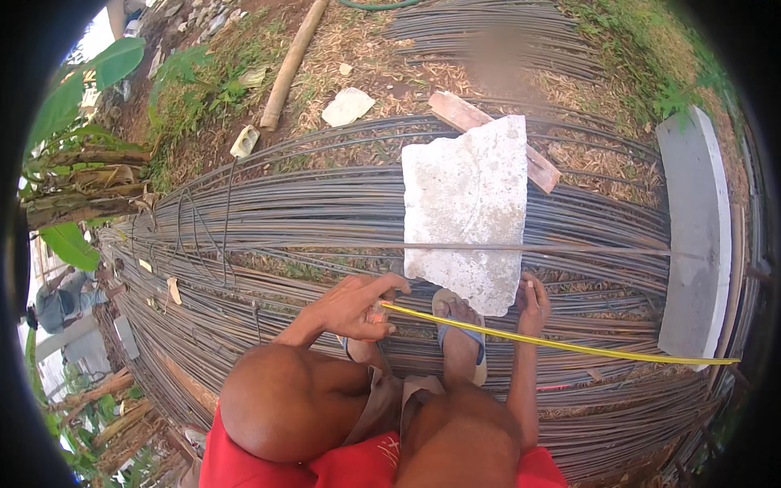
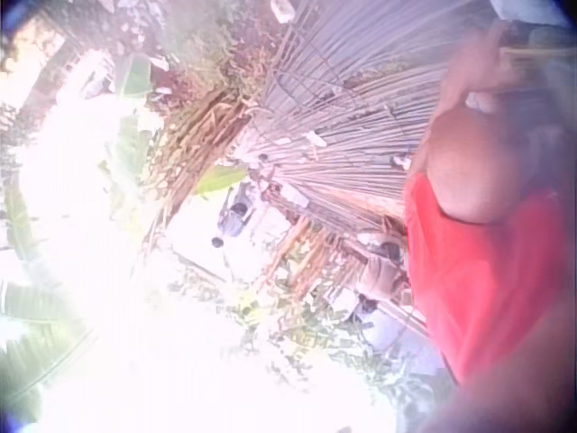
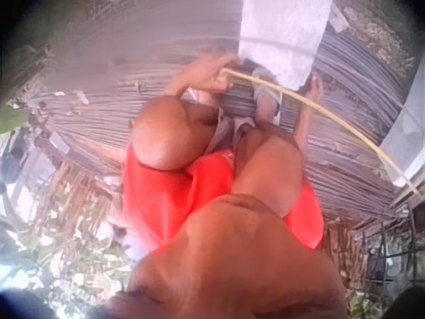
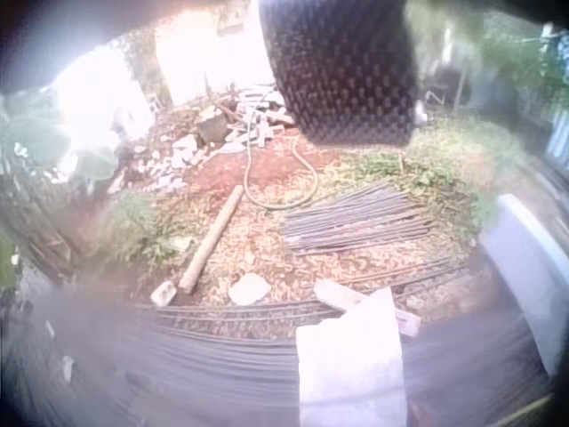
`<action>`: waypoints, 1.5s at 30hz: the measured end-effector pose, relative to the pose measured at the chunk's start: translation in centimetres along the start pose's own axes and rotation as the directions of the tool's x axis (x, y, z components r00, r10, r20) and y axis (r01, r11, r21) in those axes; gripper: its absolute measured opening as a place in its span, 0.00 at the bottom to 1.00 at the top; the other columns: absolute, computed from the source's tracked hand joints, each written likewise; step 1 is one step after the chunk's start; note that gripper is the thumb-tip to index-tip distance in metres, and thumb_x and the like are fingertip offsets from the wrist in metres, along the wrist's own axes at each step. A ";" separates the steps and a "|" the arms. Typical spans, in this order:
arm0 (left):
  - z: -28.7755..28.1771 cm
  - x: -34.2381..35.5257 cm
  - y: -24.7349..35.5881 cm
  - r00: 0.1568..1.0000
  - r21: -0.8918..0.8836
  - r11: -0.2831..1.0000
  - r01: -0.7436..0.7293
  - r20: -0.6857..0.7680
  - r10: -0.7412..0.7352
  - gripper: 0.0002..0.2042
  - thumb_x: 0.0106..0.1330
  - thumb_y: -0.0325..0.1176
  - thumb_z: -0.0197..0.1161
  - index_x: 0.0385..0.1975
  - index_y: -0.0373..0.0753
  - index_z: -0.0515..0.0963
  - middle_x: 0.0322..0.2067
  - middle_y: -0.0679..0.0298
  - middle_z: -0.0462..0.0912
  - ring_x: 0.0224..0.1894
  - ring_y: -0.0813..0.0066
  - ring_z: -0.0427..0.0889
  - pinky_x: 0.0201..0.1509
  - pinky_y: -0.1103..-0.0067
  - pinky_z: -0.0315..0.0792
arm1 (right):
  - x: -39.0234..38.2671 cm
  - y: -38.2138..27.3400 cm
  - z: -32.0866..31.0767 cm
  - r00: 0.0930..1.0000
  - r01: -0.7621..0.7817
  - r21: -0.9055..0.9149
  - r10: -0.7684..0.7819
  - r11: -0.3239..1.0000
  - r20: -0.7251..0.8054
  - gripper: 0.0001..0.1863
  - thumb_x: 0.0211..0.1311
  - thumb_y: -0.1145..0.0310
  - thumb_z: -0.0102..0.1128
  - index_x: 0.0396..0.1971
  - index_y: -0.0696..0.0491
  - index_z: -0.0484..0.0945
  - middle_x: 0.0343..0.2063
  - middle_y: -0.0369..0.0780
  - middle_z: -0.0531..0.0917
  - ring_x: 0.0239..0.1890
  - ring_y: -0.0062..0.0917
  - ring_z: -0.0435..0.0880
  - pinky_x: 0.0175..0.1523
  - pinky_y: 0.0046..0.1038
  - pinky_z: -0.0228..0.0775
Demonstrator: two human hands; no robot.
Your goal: The person measures a metal rod with a tape measure, then uses an angle grinder to cut the rod into smaller pieces. The person plugs in the grinder, positions the rod, and cuts it multiple times while sitting on a pile of similar rods.
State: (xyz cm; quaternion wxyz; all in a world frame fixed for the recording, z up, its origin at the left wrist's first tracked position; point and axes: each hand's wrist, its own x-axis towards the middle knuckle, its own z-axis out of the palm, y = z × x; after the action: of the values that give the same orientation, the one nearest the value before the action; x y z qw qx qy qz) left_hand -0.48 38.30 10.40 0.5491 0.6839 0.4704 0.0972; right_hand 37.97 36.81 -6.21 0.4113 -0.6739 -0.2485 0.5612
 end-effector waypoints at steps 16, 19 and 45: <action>-3.7 -1.5 0.7 0.858 -0.092 0.995 0.044 -0.506 -0.084 0.32 0.61 0.37 0.63 0.68 0.42 0.66 0.30 0.53 0.83 0.32 0.47 0.85 0.39 0.59 0.75 | -1.0 -1.1 -2.3 0.996 -0.080 -0.068 0.076 0.995 -0.049 0.18 0.79 0.58 0.60 0.57 0.55 0.82 0.44 0.38 0.85 0.46 0.24 0.85 0.50 0.30 0.78; -6.7 -2.8 -1.3 0.623 -0.032 0.988 0.151 -0.773 -0.120 0.23 0.64 0.36 0.61 0.59 0.41 0.73 0.29 0.51 0.84 0.34 0.45 0.85 0.40 0.58 0.75 | -1.5 -0.3 -3.2 0.997 -0.062 -0.105 0.066 0.993 0.033 0.17 0.78 0.59 0.61 0.56 0.55 0.83 0.45 0.38 0.85 0.45 0.25 0.85 0.50 0.32 0.80; -28.3 22.0 -21.9 0.327 -0.440 0.726 0.528 -0.684 -0.652 0.25 0.72 0.55 0.60 0.56 0.42 0.86 0.58 0.52 0.86 0.61 0.51 0.85 0.64 0.60 0.77 | -4.2 0.0 -3.7 0.967 -0.049 -0.512 0.170 0.857 0.191 0.14 0.76 0.65 0.62 0.48 0.61 0.83 0.37 0.45 0.91 0.34 0.28 0.90 0.43 0.31 0.82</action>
State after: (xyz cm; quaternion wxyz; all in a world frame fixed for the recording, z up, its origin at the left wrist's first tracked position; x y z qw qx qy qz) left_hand -18.81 72.46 -5.76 0.3153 0.3023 0.8720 0.2211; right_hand 40.48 32.40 -3.77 0.1570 -0.7015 -0.3930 0.5735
